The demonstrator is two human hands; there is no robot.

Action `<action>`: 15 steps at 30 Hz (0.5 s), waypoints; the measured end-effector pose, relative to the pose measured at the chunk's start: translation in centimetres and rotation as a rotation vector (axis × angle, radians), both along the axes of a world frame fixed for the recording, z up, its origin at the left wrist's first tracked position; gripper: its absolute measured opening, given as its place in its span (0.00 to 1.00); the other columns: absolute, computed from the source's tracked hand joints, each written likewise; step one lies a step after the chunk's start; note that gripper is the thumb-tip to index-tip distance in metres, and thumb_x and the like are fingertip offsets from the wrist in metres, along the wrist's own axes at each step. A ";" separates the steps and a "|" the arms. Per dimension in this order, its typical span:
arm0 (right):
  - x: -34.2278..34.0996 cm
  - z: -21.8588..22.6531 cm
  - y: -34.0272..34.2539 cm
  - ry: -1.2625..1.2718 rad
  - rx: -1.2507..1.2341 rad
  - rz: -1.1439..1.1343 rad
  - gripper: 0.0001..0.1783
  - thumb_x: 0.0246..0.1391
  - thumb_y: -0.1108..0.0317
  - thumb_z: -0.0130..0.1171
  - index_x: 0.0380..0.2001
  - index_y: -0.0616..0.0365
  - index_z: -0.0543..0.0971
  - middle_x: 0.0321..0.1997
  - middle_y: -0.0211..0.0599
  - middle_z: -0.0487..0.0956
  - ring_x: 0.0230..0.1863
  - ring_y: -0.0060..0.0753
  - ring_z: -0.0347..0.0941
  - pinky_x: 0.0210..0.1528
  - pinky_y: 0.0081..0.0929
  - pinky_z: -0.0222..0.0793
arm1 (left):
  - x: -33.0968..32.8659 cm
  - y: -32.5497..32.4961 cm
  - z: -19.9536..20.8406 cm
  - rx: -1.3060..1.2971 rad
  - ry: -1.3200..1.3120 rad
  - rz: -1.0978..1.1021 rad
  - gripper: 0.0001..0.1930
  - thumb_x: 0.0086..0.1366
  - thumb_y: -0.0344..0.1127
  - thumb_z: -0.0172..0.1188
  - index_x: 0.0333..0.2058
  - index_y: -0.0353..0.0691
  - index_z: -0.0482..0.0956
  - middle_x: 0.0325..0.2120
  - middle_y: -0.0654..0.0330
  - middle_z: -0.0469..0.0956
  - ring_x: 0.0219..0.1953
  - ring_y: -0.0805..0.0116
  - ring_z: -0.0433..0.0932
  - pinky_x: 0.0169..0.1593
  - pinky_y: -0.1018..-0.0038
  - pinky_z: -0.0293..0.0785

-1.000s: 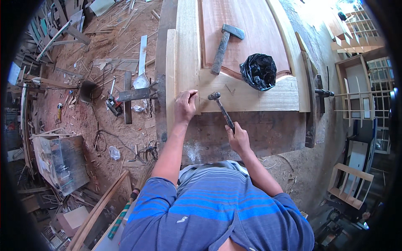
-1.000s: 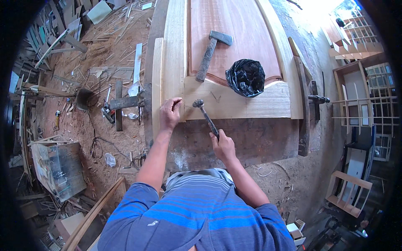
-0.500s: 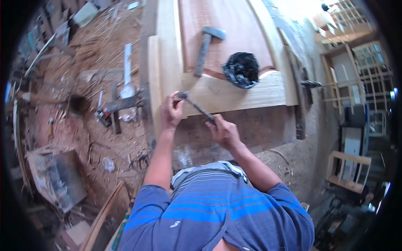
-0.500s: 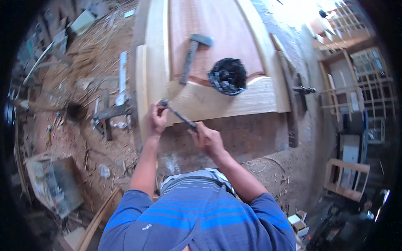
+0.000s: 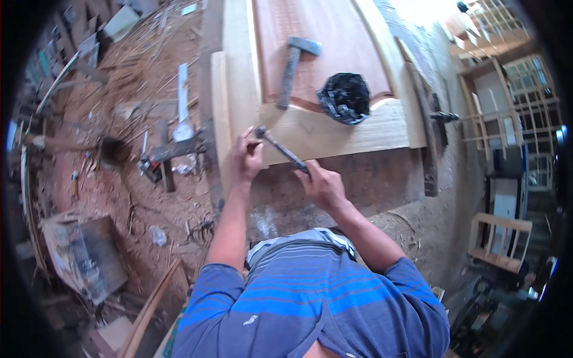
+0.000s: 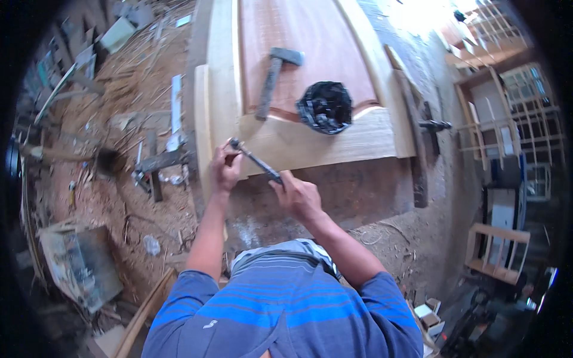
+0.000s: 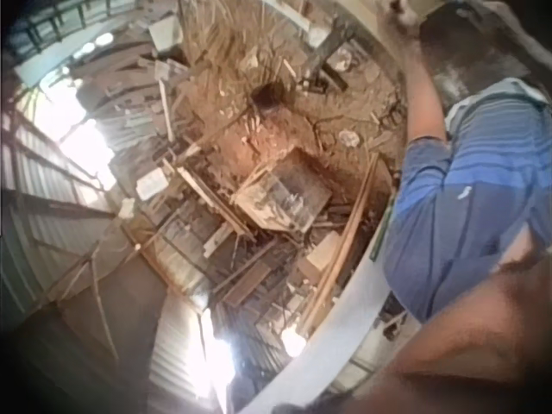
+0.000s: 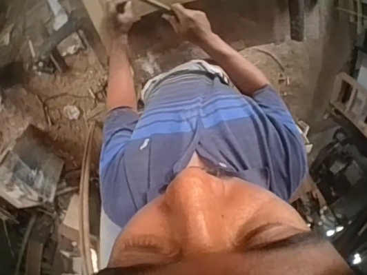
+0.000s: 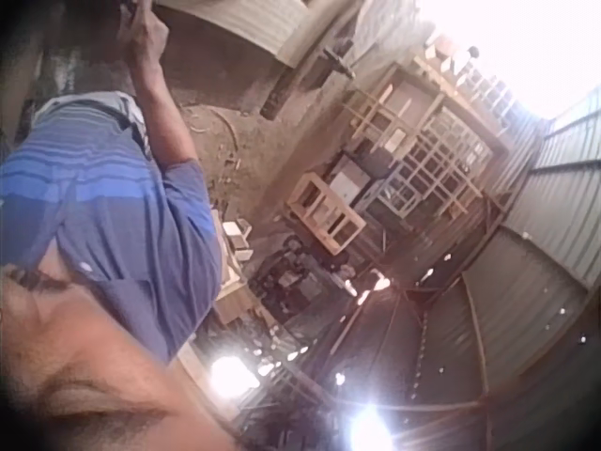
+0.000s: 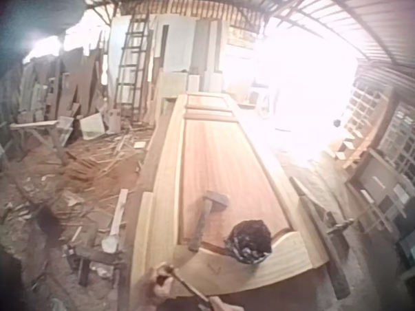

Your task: The person flips a wooden door on a workbench, secures it with a clamp, and hammers nails into the door using a hammer.

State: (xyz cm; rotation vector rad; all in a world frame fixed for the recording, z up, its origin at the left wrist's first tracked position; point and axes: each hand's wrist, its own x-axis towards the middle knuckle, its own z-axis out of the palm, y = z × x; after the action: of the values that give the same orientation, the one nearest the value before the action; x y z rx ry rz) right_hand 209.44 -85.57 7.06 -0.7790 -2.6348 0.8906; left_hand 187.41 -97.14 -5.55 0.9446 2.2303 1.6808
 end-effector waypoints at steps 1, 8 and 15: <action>0.1 0.8 -0.2 0.068 -0.022 -0.002 0.15 0.71 0.54 0.61 0.42 0.56 0.77 0.26 0.52 0.83 0.30 0.62 0.83 0.31 0.56 0.76 | 0.1 0.1 0.5 -0.016 0.004 0.023 0.25 0.68 0.25 0.66 0.63 0.36 0.76 0.44 0.53 0.88 0.44 0.61 0.88 0.46 0.67 0.84; 0.1 -2.6 0.5 -0.162 0.060 0.049 0.13 0.70 0.58 0.63 0.44 0.57 0.77 0.25 0.52 0.82 0.29 0.63 0.82 0.32 0.56 0.76 | -0.4 0.0 1.1 0.008 0.173 0.121 0.30 0.69 0.22 0.48 0.71 0.34 0.67 0.59 0.45 0.78 0.60 0.50 0.79 0.61 0.57 0.78; 0.1 -0.7 -0.7 0.253 0.003 0.039 0.12 0.69 0.60 0.65 0.45 0.57 0.78 0.25 0.52 0.81 0.28 0.62 0.82 0.29 0.50 0.76 | -0.5 0.0 2.0 -0.039 0.197 0.121 0.29 0.71 0.22 0.46 0.70 0.33 0.68 0.59 0.44 0.77 0.63 0.48 0.76 0.68 0.56 0.73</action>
State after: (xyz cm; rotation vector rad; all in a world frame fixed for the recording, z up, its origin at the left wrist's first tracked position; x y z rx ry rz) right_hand 209.58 -86.26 6.38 -0.5735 -2.4368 0.9282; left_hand 186.88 -97.18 -3.51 1.0253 2.4848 1.6502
